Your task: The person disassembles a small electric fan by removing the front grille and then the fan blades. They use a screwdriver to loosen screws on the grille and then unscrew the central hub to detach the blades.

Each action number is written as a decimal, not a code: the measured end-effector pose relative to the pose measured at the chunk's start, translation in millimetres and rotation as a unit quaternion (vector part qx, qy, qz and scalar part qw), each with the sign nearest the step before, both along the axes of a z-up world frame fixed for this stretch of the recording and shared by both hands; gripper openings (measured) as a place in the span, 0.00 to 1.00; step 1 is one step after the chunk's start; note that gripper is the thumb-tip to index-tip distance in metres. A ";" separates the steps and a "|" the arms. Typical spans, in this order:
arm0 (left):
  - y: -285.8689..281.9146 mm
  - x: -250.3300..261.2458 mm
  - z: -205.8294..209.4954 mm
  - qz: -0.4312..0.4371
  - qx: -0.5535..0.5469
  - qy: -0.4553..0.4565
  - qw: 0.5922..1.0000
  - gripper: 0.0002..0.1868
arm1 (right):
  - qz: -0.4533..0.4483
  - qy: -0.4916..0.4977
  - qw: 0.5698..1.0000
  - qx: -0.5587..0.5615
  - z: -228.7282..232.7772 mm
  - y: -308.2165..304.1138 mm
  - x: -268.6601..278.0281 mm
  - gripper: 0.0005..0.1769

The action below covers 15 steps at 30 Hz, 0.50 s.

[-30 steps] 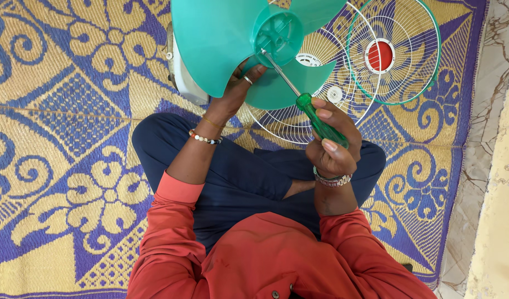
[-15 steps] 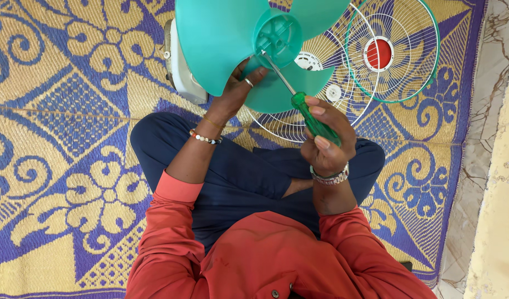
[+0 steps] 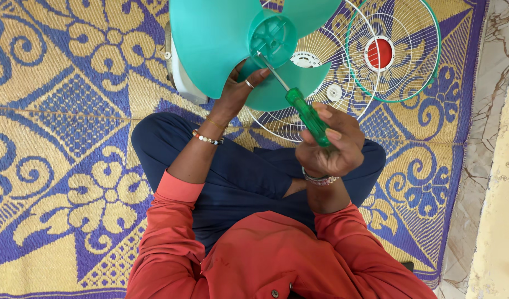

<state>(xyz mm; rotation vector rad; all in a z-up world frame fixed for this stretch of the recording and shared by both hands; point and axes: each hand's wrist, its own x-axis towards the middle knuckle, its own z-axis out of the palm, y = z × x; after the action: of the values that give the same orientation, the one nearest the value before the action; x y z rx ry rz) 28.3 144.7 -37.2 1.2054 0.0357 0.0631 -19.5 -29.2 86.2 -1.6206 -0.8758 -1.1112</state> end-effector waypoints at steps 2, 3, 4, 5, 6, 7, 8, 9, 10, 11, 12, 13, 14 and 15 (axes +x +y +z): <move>0.3 0.6 -1.0 -0.007 -0.004 0.006 1.000 0.27 | 0.022 0.030 0.999 -0.034 5.0 -7.3 -3.9 0.18; -0.1 0.3 -1.6 -0.010 -0.002 -0.002 1.000 0.27 | 0.037 0.046 0.996 -0.066 8.6 -12.5 -7.5 0.16; -0.7 -0.1 -2.1 -0.013 0.000 -0.010 1.000 0.27 | 0.052 0.061 0.992 -0.098 11.5 -16.0 -9.8 0.15; -1.1 0.4 -2.0 -0.016 0.003 -0.019 1.000 0.27 | 0.064 0.064 0.989 -0.118 13.8 -17.8 -10.1 0.13; -1.6 0.4 -1.9 -0.017 0.001 -0.017 1.000 0.27 | 0.076 0.067 0.985 -0.137 16.1 -19.2 -10.4 0.12; -2.7 -0.2 -2.0 -0.018 -0.002 -0.016 1.000 0.27 | 0.089 0.070 0.981 -0.157 17.8 -19.7 -10.7 0.10; -3.7 -0.7 -2.1 -0.019 -0.004 -0.014 1.000 0.27 | 0.077 0.052 0.984 -0.154 18.3 -18.4 -10.3 0.10; -4.5 -0.7 -1.9 -0.020 -0.004 -0.015 1.000 0.26 | 0.066 0.034 0.986 -0.150 17.6 -15.5 -9.1 0.11; -5.4 -0.6 -1.7 -0.021 -0.004 -0.016 1.000 0.26 | 0.055 0.016 0.988 -0.147 16.9 -12.9 -8.5 0.11; -5.6 -1.3 -1.6 -0.022 -0.004 -0.017 1.000 0.26 | 0.042 -0.003 0.990 -0.134 15.6 -10.3 -9.2 0.12; -5.8 -1.7 -1.6 -0.023 -0.005 -0.020 1.000 0.26 | 0.028 -0.022 0.992 -0.122 14.0 -8.0 -9.6 0.13; -6.0 -2.4 -1.3 -0.023 -0.006 -0.022 0.999 0.26 | 0.014 -0.040 0.993 -0.109 12.9 -7.0 -10.2 0.15; -5.8 -3.0 -0.9 -0.023 -0.007 -0.024 0.999 0.26 | 0.012 -0.054 0.993 -0.105 12.1 -7.0 -10.3 0.16; -5.7 -3.0 -0.3 -0.022 -0.011 -0.026 0.999 0.27 | 0.009 -0.068 0.993 -0.101 11.7 -8.0 -9.7 0.17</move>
<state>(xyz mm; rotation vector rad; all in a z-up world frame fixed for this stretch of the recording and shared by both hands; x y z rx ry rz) 25.3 139.0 -37.5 1.1819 -0.0356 0.0563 -29.3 -37.2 98.0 -1.7116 -1.1211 -1.1601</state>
